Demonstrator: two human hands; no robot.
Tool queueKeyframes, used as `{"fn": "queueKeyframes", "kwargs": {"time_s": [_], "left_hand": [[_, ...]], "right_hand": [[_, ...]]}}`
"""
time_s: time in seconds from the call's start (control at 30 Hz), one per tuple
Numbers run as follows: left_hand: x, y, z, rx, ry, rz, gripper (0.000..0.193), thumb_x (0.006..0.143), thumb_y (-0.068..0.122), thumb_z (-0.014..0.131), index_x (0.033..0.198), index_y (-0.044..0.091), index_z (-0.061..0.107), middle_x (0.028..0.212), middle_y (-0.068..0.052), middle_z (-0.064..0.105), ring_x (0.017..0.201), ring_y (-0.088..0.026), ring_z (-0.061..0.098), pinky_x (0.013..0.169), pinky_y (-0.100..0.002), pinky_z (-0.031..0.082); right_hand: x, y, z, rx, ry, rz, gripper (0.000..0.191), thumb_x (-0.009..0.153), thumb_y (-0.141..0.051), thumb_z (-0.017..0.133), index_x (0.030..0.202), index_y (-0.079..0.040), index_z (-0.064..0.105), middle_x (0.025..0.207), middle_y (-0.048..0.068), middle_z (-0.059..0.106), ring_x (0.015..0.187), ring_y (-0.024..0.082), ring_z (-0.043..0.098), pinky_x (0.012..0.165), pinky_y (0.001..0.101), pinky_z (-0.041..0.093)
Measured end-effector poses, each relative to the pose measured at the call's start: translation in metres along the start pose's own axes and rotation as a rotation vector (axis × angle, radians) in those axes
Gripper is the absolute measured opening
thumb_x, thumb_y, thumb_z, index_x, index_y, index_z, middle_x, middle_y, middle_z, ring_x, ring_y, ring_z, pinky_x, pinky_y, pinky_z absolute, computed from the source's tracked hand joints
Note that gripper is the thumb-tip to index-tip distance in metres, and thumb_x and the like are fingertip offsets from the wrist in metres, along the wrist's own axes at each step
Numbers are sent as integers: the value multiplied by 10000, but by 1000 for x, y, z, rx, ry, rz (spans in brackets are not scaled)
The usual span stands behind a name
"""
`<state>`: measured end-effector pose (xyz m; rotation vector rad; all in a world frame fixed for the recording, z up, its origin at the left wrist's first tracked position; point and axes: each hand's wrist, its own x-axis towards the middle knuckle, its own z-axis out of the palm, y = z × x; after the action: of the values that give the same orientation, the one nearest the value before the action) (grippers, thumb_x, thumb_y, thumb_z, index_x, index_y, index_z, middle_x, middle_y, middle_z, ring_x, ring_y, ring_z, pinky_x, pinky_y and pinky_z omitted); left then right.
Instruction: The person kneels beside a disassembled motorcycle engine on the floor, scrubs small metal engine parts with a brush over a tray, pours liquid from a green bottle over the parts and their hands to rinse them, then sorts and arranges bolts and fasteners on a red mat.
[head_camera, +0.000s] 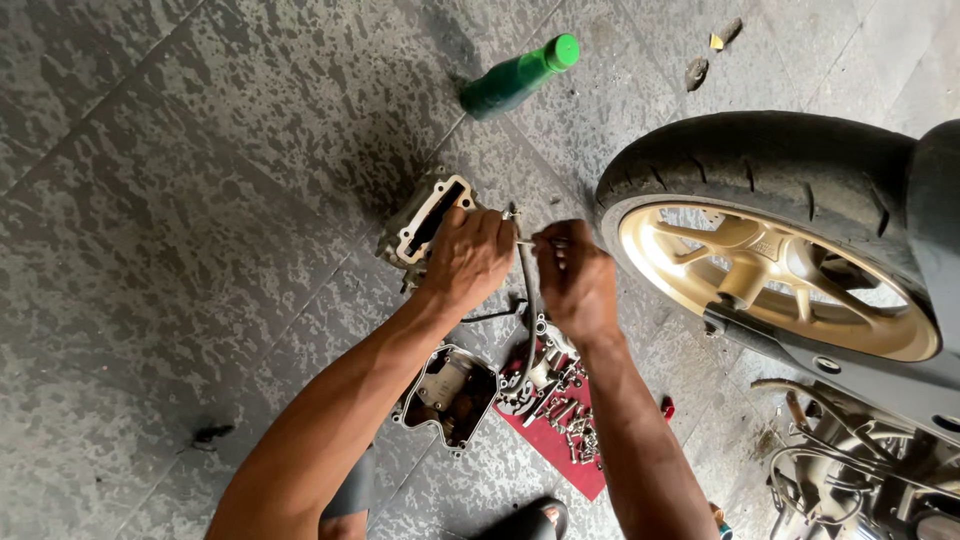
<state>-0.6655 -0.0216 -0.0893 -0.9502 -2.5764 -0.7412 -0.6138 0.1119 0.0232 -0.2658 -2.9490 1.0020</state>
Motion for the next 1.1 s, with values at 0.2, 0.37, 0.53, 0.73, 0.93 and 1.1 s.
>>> {"fn": "queueKeyframes", "kwargs": {"time_s": [0.2,0.37,0.53,0.73,0.93,1.1], "left_hand": [[-1,1,-2,19,-16,23,64,882,128,655,831,92,670,779,-75,673,704,-163,585,731,-379,427],[4,6,-8,92,-140,28,122,901,196,638,860,89,678,829,-115,691,673,-175,610,730,-379,469],[16,1,-2,140,-383,90,525,1019,507,560,760,64,671,623,-90,645,439,-187,568,577,-428,458],[4,-3,5,202,-107,162,439,995,459,625,681,153,655,598,-61,628,467,-198,562,589,-410,440],[0,-1,14,168,-67,145,416,1001,364,650,626,187,611,565,-36,585,485,-183,551,592,-384,415],[-1,-5,17,245,-121,169,479,1019,337,636,565,196,573,476,5,513,381,-113,430,504,-358,363]], "right_hand": [[-26,45,4,467,93,363,187,951,-29,515,1120,29,571,866,196,723,710,227,688,647,359,591],[-40,61,56,516,-210,396,244,981,-103,557,1163,50,612,909,134,696,828,182,619,739,338,542],[-48,51,72,269,-442,385,330,946,-199,644,1171,42,618,941,141,687,876,208,610,787,362,503],[-54,56,71,442,-344,287,396,1061,-316,497,1230,28,594,963,114,705,893,215,645,821,387,514],[-63,62,87,380,-300,344,431,1085,-373,458,1115,27,614,836,163,695,780,272,671,750,408,535],[-63,54,87,350,-297,342,423,1076,-360,444,1143,21,615,806,169,690,747,262,673,723,407,522]]}}
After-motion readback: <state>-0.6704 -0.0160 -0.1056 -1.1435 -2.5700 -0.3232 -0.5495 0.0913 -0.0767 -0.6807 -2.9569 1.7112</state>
